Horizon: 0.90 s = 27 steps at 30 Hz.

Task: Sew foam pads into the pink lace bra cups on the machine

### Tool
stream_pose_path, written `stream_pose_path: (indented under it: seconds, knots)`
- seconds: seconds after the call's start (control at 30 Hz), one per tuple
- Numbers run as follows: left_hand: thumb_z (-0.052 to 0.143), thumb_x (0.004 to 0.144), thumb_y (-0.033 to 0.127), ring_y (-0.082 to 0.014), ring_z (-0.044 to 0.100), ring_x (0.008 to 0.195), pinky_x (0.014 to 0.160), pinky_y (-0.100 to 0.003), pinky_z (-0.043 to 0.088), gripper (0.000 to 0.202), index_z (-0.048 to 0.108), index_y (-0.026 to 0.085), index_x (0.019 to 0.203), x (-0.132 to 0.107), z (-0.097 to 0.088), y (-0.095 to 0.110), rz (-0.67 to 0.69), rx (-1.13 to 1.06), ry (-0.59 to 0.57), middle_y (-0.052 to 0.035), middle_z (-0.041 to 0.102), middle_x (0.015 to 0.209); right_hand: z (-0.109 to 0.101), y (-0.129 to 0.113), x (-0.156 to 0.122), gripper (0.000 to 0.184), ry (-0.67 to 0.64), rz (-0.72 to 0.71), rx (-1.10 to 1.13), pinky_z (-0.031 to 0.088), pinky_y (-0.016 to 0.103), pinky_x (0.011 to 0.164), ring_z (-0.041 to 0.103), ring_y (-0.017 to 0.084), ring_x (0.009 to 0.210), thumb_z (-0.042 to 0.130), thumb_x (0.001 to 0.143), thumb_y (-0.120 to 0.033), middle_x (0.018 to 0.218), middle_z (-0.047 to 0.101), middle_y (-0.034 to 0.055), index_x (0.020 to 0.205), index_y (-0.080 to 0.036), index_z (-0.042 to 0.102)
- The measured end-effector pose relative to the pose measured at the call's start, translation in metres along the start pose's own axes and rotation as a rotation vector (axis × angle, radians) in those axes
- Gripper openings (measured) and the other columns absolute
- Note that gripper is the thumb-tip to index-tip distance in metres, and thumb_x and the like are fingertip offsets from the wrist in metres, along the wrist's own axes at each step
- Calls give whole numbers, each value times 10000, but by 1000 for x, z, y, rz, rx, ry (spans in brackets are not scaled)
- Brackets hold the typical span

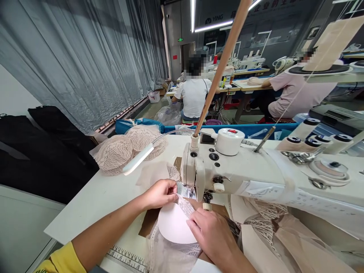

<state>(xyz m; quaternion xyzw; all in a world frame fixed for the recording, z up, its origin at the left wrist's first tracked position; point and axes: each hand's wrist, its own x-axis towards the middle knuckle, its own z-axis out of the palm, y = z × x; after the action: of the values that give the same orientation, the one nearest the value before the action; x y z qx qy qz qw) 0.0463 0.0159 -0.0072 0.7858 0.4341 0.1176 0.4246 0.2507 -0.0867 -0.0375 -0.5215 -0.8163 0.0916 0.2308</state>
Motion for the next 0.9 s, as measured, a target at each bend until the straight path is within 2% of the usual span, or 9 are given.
stream_pose_path:
  seconds: [0.1,0.17,0.27,0.47,0.53,0.6,0.67,0.8,0.9]
  knots:
    - [535,737,197,-103,395,565,512,-194,285,28,512,182,739,1,7,5,38,71,43,50,443,603,-1,-1,1,271,51,-5,-68,414,276,535,548,156,558,464,914,-281,624,567,-3,669,-213,559]
    - [560,718,178,-105,405,571,524,-196,292,44,531,183,750,3,10,9,74,113,42,49,468,614,-1,-1,3,170,81,-26,-109,443,281,534,589,170,602,481,899,-276,736,623,22,850,-204,627]
    - [577,706,147,-112,454,601,552,-194,323,60,546,184,742,8,12,11,110,171,41,37,532,662,0,1,5,253,73,-52,-177,486,298,546,632,186,645,487,878,-237,878,660,61,1081,-180,627]
    - [444,799,88,-148,493,662,614,-236,365,126,523,171,747,-3,0,22,87,317,243,-21,543,733,3,3,5,268,62,-45,-208,503,298,551,646,188,656,467,883,-226,868,664,63,1076,-183,648]
    - [446,829,114,-156,516,686,639,-242,397,120,534,174,776,-14,1,29,166,367,219,-27,559,753,3,3,6,254,75,-46,-213,495,298,544,641,189,648,452,871,-199,837,658,62,1002,-182,668]
    - [453,847,139,-166,548,707,664,-252,438,115,553,173,801,-23,9,33,284,451,134,-36,586,765,2,2,7,266,71,-36,-220,467,296,499,615,180,585,423,846,-151,771,636,50,912,-186,679]
    - [472,846,159,-194,584,782,718,-287,480,102,574,158,847,-28,21,32,380,550,77,-69,625,851,1,2,8,277,68,-36,-215,446,292,469,596,173,549,417,839,-143,749,625,43,920,-186,678]
    - [504,840,188,-252,576,1007,867,-372,492,174,583,129,983,-28,36,22,431,636,102,-130,611,1126,1,1,7,254,67,-48,-202,484,300,506,632,184,609,465,865,-210,801,656,47,1019,-195,666]
    - [489,857,206,-253,574,1015,874,-387,498,181,586,130,989,-27,34,21,408,653,79,-131,605,1147,1,1,5,254,51,-21,-234,522,317,541,662,204,664,488,863,-226,858,687,61,1043,-193,664]
